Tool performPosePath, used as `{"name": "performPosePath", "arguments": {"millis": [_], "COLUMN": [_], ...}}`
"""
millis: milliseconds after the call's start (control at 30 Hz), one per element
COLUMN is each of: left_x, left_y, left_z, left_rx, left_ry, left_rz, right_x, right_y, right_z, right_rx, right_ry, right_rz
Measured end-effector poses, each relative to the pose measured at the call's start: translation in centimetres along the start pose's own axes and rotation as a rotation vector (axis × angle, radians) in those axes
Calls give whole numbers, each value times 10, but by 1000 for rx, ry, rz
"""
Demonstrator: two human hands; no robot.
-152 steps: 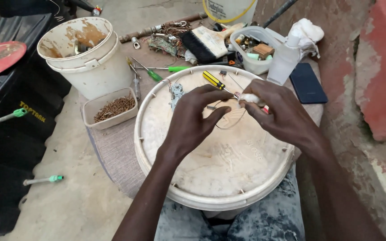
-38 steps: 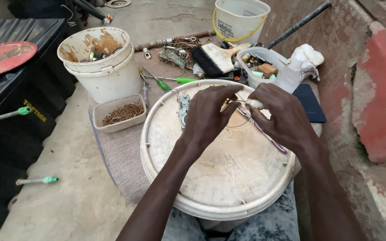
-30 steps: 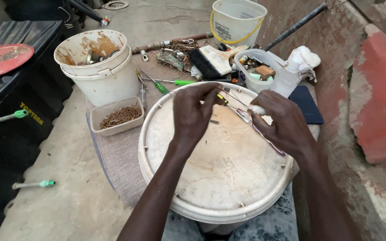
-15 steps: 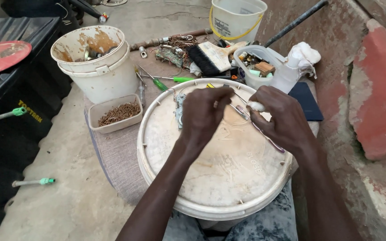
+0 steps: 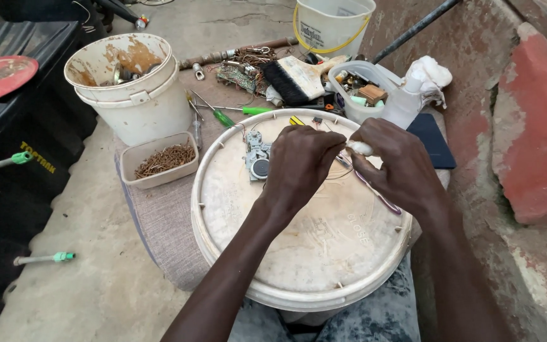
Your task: Assembling and adjusting a small mechanical component, possibly a carburetor, using a screwdriver and thin wire.
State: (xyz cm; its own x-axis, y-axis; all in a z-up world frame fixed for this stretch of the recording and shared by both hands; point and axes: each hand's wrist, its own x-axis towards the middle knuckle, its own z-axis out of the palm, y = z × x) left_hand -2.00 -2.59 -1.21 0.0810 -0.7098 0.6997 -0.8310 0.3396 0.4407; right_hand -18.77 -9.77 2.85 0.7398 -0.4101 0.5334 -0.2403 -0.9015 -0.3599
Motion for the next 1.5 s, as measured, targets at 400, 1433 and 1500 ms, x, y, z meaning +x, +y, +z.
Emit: {"name": "performPosePath", "arguments": {"millis": [400,1433,1500], "left_x": [2,14,13], "left_y": [0,1,-7], "left_z": [-10,-60,-64], "left_rx": [-228,-315,-274], "left_ry": [199,200,203], "left_rz": [-212,-346,-352], "right_x": [-6,41,58], "right_y": [25,7,18], "right_z": [-22,33,60], "right_rx": [152,709,779], "right_ry": [144,23,70], "right_rz": [97,279,258]}}
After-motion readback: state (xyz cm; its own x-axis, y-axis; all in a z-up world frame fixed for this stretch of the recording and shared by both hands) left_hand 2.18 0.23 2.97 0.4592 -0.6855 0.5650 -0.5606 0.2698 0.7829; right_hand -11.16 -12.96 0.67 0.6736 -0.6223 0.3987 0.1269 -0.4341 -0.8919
